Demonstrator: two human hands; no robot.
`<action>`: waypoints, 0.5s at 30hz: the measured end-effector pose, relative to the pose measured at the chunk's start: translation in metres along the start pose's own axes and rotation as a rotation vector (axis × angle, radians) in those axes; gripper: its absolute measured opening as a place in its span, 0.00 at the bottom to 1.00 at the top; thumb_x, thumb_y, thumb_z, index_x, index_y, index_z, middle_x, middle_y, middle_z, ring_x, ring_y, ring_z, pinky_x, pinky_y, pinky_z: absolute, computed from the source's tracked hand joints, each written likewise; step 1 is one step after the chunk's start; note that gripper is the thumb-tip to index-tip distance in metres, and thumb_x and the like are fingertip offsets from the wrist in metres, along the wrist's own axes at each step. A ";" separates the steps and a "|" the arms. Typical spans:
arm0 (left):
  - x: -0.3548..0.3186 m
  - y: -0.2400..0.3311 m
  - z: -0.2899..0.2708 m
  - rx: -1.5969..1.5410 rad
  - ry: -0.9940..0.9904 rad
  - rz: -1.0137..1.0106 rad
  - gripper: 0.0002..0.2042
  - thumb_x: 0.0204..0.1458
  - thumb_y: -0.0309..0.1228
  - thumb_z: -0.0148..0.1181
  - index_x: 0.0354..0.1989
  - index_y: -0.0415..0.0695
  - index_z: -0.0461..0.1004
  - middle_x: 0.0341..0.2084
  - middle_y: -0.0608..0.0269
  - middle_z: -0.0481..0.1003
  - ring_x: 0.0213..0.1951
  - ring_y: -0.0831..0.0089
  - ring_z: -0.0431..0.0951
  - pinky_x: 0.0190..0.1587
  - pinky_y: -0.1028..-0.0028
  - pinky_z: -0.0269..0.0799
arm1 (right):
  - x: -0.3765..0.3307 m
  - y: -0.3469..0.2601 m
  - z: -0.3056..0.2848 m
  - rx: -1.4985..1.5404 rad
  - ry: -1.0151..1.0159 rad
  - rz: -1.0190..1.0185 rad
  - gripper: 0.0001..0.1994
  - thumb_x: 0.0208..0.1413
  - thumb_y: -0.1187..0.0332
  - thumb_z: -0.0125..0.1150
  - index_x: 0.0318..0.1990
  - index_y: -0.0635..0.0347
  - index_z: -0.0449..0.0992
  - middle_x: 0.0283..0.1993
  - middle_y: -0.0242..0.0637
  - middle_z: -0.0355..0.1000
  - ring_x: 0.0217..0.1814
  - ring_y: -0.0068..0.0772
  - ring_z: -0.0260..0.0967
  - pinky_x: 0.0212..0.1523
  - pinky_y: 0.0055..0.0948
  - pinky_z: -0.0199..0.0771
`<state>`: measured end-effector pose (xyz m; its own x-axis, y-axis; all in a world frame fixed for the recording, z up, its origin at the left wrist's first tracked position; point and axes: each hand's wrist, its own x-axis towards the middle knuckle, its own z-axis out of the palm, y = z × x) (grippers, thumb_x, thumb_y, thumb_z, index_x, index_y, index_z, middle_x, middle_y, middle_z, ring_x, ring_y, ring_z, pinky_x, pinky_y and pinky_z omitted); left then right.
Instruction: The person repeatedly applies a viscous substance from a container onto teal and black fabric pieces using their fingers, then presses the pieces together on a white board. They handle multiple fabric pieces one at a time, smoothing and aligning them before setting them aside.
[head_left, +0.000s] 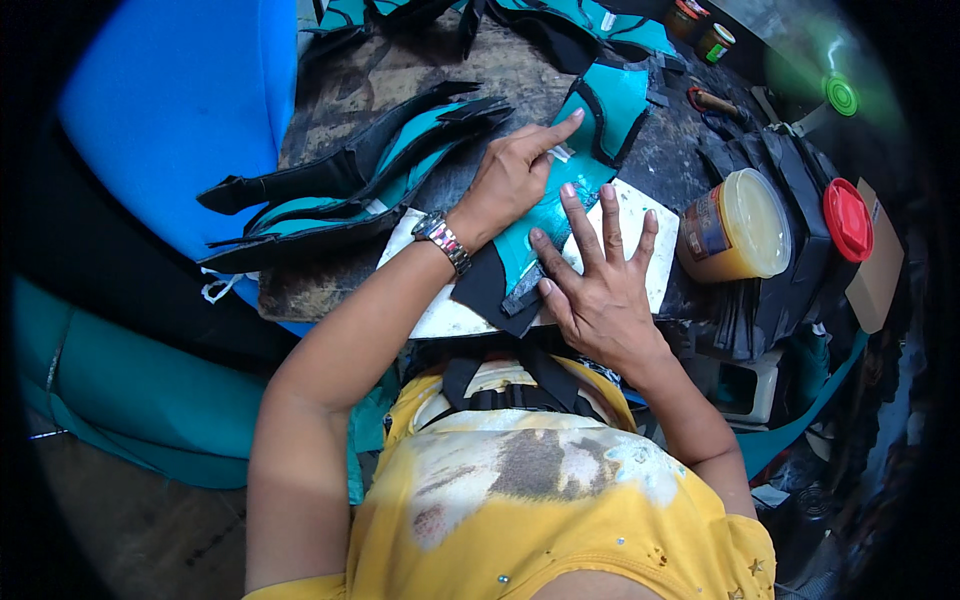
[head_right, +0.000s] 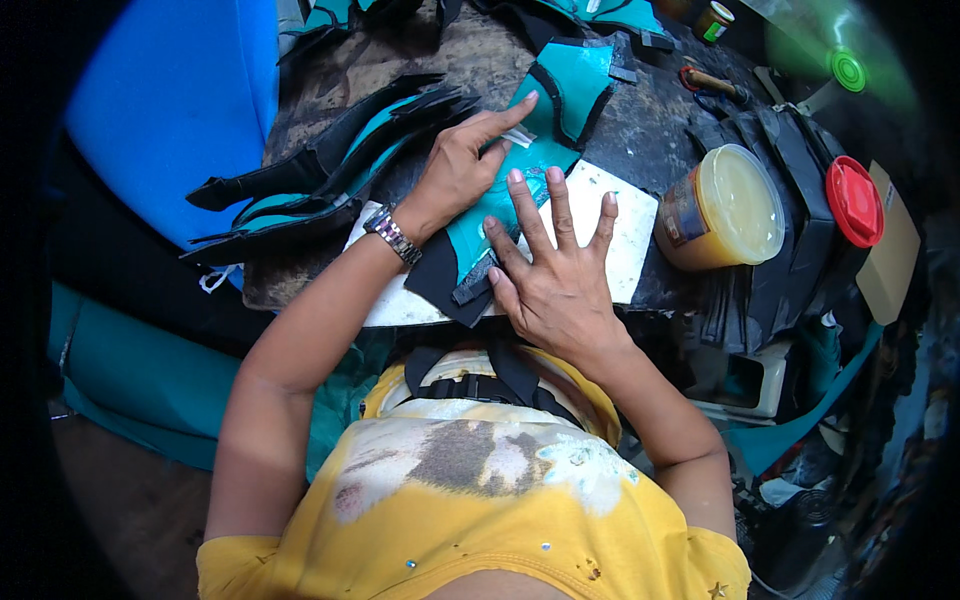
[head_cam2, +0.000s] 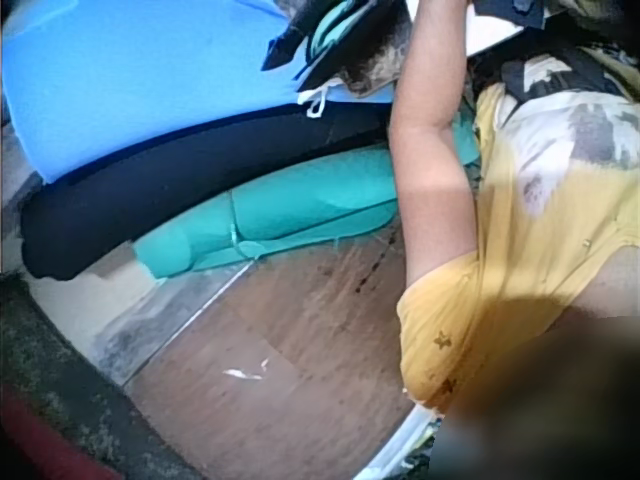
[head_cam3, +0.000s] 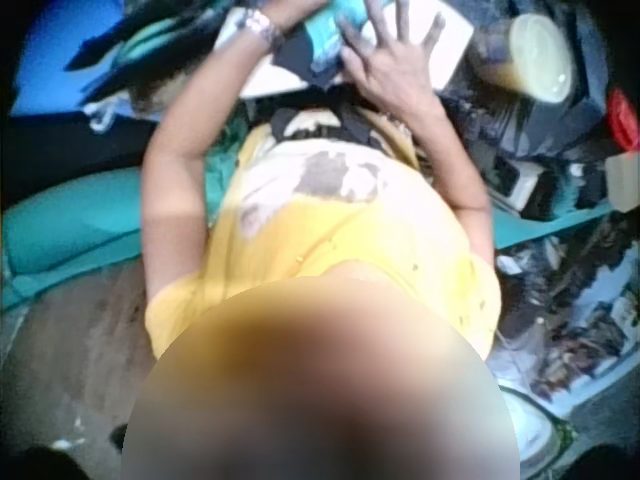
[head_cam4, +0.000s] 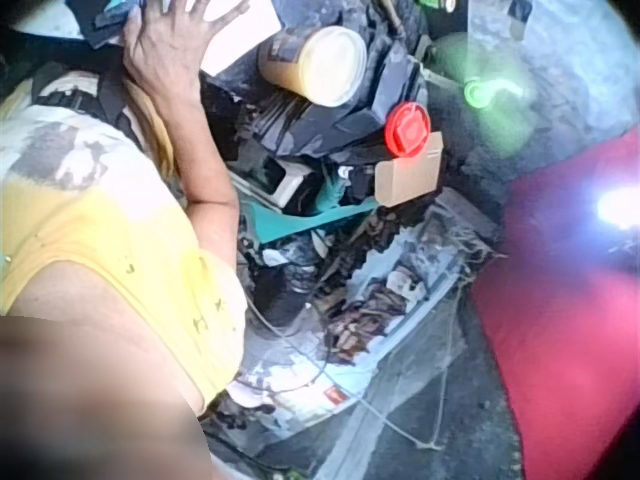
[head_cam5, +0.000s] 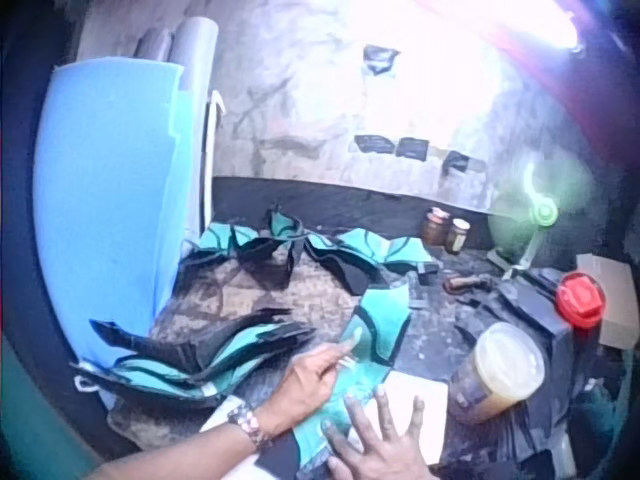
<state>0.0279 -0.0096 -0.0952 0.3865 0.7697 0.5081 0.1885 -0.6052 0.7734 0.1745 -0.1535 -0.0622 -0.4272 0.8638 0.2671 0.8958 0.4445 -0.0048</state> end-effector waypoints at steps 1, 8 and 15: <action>0.000 0.000 0.000 -0.010 0.004 0.012 0.30 0.54 0.19 0.54 0.66 0.60 0.68 0.42 0.48 0.77 0.40 0.57 0.79 0.49 0.68 0.73 | 0.001 -0.002 0.001 0.011 0.006 -0.006 0.21 0.61 0.55 0.53 0.61 0.43 0.75 0.79 0.45 0.42 0.81 0.59 0.25 0.67 0.77 0.14; -0.003 0.000 -0.001 -0.006 -0.021 -0.021 0.31 0.53 0.18 0.53 0.66 0.59 0.68 0.36 0.49 0.75 0.35 0.60 0.76 0.45 0.71 0.72 | 0.000 -0.008 0.009 0.151 -0.047 -0.124 0.20 0.61 0.58 0.54 0.60 0.40 0.75 0.79 0.44 0.39 0.81 0.59 0.24 0.66 0.79 0.15; -0.002 0.001 0.000 0.003 0.022 0.065 0.31 0.52 0.16 0.50 0.67 0.54 0.67 0.35 0.47 0.74 0.36 0.58 0.77 0.45 0.71 0.72 | -0.011 0.001 -0.009 0.630 -0.151 0.022 0.17 0.62 0.60 0.50 0.53 0.44 0.82 0.79 0.46 0.40 0.81 0.63 0.20 0.70 0.72 0.17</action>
<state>0.0270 -0.0117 -0.0951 0.3779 0.7327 0.5660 0.1658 -0.6549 0.7373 0.1810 -0.1652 -0.0569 -0.4635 0.8776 0.1222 0.6804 0.4408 -0.5855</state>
